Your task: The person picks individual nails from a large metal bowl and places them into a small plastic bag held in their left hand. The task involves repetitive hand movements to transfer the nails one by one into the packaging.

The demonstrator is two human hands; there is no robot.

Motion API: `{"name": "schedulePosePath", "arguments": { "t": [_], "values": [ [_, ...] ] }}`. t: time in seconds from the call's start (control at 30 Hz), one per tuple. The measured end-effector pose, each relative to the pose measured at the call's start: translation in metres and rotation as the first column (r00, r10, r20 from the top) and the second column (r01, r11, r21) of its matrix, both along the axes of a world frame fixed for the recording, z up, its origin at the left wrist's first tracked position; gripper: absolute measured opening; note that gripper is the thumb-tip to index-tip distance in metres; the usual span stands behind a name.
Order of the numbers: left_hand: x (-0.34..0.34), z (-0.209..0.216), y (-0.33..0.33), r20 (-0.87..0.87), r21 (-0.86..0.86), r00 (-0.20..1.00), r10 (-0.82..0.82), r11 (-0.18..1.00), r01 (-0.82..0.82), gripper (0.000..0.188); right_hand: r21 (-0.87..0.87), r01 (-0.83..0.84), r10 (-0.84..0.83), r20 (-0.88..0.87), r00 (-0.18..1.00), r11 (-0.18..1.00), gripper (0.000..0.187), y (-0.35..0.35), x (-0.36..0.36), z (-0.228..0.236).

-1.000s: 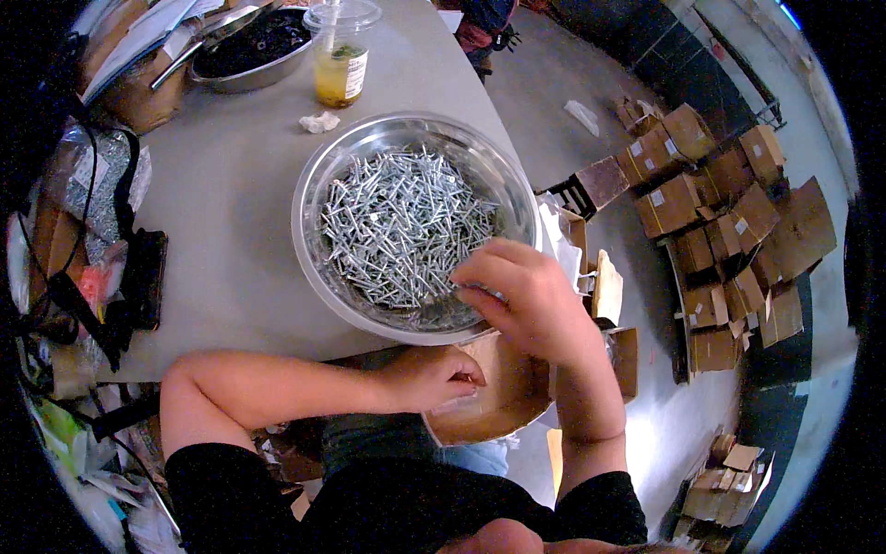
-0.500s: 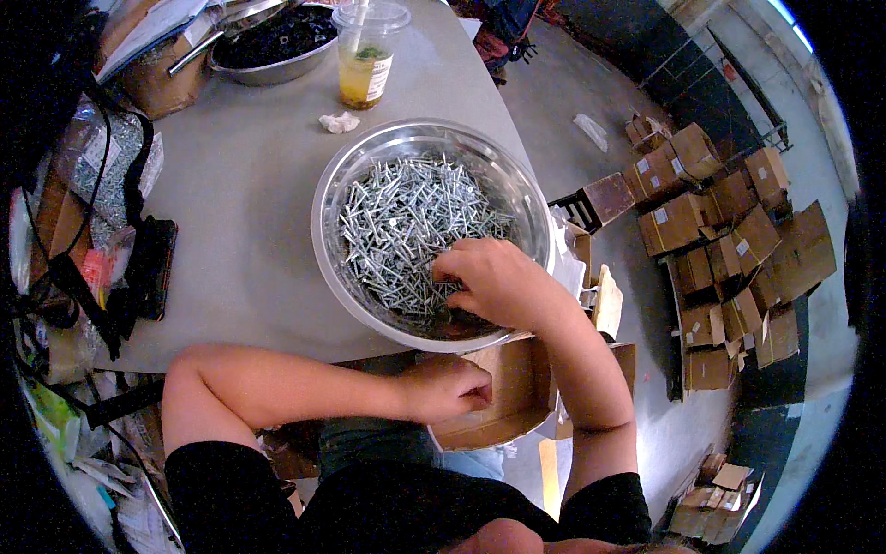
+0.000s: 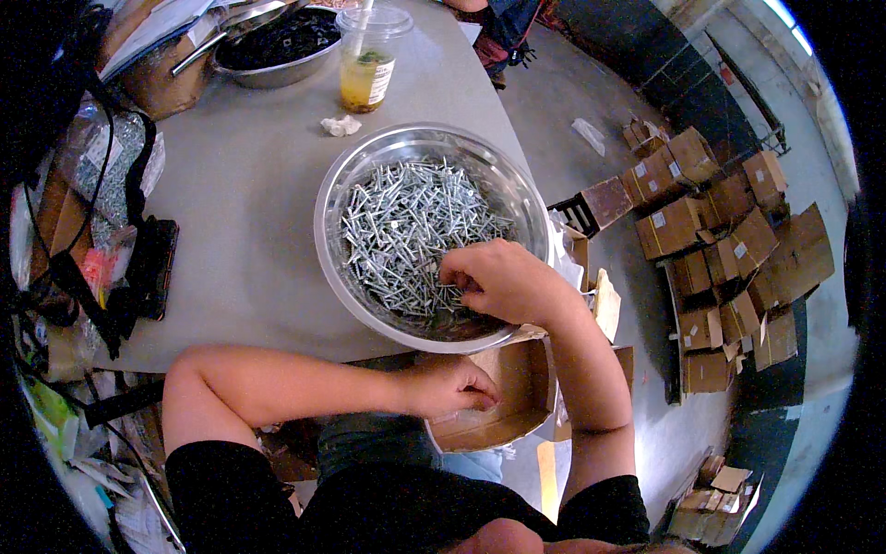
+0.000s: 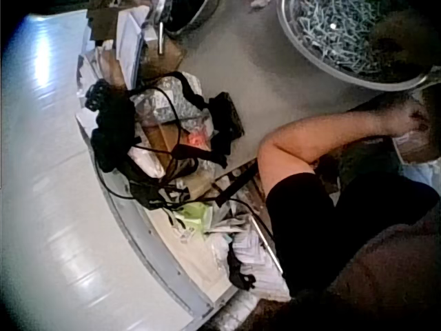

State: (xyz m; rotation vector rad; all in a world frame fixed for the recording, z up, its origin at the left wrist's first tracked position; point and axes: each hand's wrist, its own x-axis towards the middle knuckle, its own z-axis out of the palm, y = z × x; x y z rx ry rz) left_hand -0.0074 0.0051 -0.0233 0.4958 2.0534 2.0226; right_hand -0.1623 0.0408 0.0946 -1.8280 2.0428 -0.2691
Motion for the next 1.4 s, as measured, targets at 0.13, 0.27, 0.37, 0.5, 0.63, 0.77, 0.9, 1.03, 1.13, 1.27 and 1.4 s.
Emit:
{"name": "schedulePosePath", "arguments": {
  "t": [0.13, 0.27, 0.37, 0.5, 0.63, 0.77, 0.9, 1.03, 1.13, 1.27, 1.4],
  "values": [
    [0.0, 0.029, -0.01, 0.186, -0.134, 0.975, -0.118, 0.98, 0.144, 0.024, 0.048, 0.068, -0.072, 0.104, 0.992, 0.997, 0.024, 0.004, 0.001, 0.01],
    [-0.001, 0.024, -0.01, 0.225, -0.146, 0.974, -0.039, 0.987, 0.073, 0.023, -0.056, 0.129, -0.119, 0.162, 0.98, 0.99, 0.021, 0.012, 0.002, 0.021],
    [0.0, 0.015, -0.005, 0.098, 0.018, 0.995, 0.021, 1.0, -0.023, 0.024, -0.136, 0.176, -0.15, 0.184, 0.971, 0.975, 0.017, 0.023, 0.003, 0.026],
    [0.0, -0.003, 0.002, -0.087, 0.126, 0.995, 0.055, 0.991, -0.044, 0.028, -0.176, 0.164, -0.126, 0.211, 0.969, 0.971, 0.018, 0.026, 0.002, 0.025],
    [-0.003, 0.014, -0.01, 0.143, 0.064, 0.978, -0.154, 0.987, 0.147, 0.025, -0.1, 0.137, -0.116, 0.19, 0.975, 0.986, 0.021, 0.02, -0.001, 0.01],
    [-0.004, 0.027, -0.012, 0.169, -0.025, 0.976, -0.137, 0.989, 0.143, 0.025, 0.072, 0.128, -0.131, 0.038, 0.991, 0.989, 0.019, 0.015, 0.006, 0.011],
    [0.002, 0.012, -0.004, 0.027, 0.065, 1.0, -0.005, 0.998, 0.003, 0.032, 0.115, 0.089, -0.064, -0.209, 0.976, 0.989, 0.018, 0.007, 0.011, 0.012],
    [0.002, 0.019, -0.005, 0.087, 0.041, 0.996, -0.032, 0.999, 0.028, 0.04, 0.1, 0.06, -0.034, -0.239, 0.97, 0.993, 0.016, 0.007, 0.007, 0.006],
    [-0.002, 0.026, -0.009, 0.111, -0.11, 0.991, -0.073, 0.99, 0.085, 0.042, 0.108, 0.031, -0.009, -0.199, 0.98, 0.994, 0.016, 0.006, 0.004, 0.006],
    [-0.001, -0.001, -0.001, -0.135, 0.033, 0.985, 0.109, 0.994, -0.106, 0.04, 0.172, 0.061, -0.035, -0.147, 0.988, 0.983, 0.012, 0.003, 0.005, 0.014],
    [-0.003, 0.003, -0.004, -0.07, 0.017, 0.993, 0.093, 0.996, -0.092, 0.035, 0.24, 0.029, -0.002, -0.111, 0.994, 0.97, 0.016, 0.006, -0.001, 0.02]
  ]
}}
